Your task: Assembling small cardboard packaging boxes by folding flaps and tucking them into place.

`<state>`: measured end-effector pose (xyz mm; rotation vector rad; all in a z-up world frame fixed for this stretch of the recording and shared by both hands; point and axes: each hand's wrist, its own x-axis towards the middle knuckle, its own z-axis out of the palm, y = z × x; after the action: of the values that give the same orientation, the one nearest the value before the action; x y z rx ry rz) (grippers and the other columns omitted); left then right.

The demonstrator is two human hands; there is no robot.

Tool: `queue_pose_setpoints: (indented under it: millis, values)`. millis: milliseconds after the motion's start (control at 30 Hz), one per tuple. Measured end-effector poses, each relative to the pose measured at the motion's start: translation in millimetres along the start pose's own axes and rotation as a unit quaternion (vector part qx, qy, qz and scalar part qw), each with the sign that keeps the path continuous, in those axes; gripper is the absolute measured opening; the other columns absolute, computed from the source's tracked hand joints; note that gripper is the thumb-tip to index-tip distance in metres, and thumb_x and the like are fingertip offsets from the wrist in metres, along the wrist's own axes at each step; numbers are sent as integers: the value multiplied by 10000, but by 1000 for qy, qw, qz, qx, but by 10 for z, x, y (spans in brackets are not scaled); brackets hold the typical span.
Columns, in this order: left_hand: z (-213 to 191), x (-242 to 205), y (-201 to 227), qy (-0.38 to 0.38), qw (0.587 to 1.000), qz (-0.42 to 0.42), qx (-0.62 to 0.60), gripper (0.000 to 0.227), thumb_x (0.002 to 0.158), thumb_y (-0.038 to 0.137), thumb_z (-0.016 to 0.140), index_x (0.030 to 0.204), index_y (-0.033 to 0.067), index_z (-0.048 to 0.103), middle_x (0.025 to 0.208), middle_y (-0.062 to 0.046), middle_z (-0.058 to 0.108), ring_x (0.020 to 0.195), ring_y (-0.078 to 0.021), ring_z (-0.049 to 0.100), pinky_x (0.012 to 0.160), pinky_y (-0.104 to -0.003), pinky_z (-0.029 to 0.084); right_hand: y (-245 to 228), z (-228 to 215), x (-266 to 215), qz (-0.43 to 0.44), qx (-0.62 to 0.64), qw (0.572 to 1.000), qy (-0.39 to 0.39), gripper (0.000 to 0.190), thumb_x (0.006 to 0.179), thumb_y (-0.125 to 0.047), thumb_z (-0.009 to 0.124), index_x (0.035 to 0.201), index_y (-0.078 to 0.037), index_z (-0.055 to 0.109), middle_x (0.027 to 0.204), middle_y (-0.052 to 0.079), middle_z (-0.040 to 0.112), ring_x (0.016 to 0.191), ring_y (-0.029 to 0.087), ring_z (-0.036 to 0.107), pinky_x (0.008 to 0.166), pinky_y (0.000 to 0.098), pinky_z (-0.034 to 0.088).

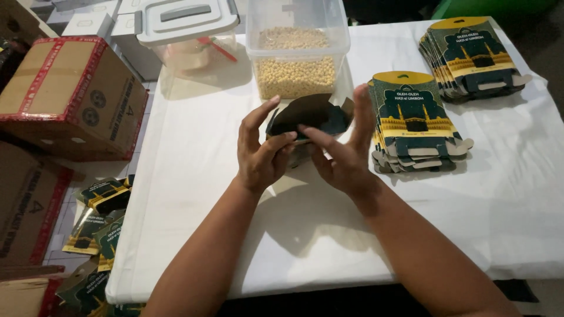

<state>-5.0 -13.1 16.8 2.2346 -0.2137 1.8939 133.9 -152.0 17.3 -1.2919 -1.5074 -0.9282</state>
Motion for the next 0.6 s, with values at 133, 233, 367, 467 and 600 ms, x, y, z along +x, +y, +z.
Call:
queue_pose_setpoints:
  millis: [133, 233, 367, 467, 600]
  values:
    - [-53, 70, 13, 15, 1000, -18, 2, 225, 1061, 335, 569, 1029, 151, 695, 1404, -272, 573, 1220, -452, 637, 981, -515, 527, 162, -31, -44, 55, -21, 998, 37, 312, 1029, -467, 610, 1112, -225, 789, 1680, 254, 144, 1572, 466, 201, 1274, 633, 210]
    - [-39, 84, -26, 24, 999, -14, 17, 208, 1062, 310, 571, 1035, 137, 685, 1405, -274, 565, 1197, -437, 651, 977, -502, 538, 75, -65, 70, 71, 44, 996, 20, 242, 1061, -332, 589, 1176, -205, 760, 1684, 199, 166, 1575, 419, 274, 1265, 608, 324]
    - [-57, 95, -7, 18, 998, -38, 53, 261, 1094, 349, 506, 1116, 131, 647, 1503, -283, 460, 1347, -475, 515, 1093, -545, 437, 76, 5, -43, 74, 93, 993, 11, 333, 1054, -202, 492, 1291, -140, 717, 1513, 230, 419, 1387, 427, 490, 1120, 541, 452]
    - [-47, 50, 34, -6, 991, -76, 108, 218, 1059, 273, 597, 1251, 187, 657, 1625, -275, 290, 1510, -493, 284, 1212, -607, 253, 18, -14, -12, 34, 92, 995, 5, 400, 1053, -116, 441, 1412, -84, 616, 1445, 252, 491, 1256, 420, 562, 1024, 510, 485]
    - [29, -12, 47, -40, 994, -84, 58, 289, 1053, 179, 614, 1327, 235, 689, 1632, -241, 331, 1545, -444, 279, 1265, -577, 188, 27, 49, -111, -21, 135, 990, 14, 522, 976, -66, 614, 1481, -35, 486, 1356, 295, 557, 1138, 429, 604, 926, 511, 514]
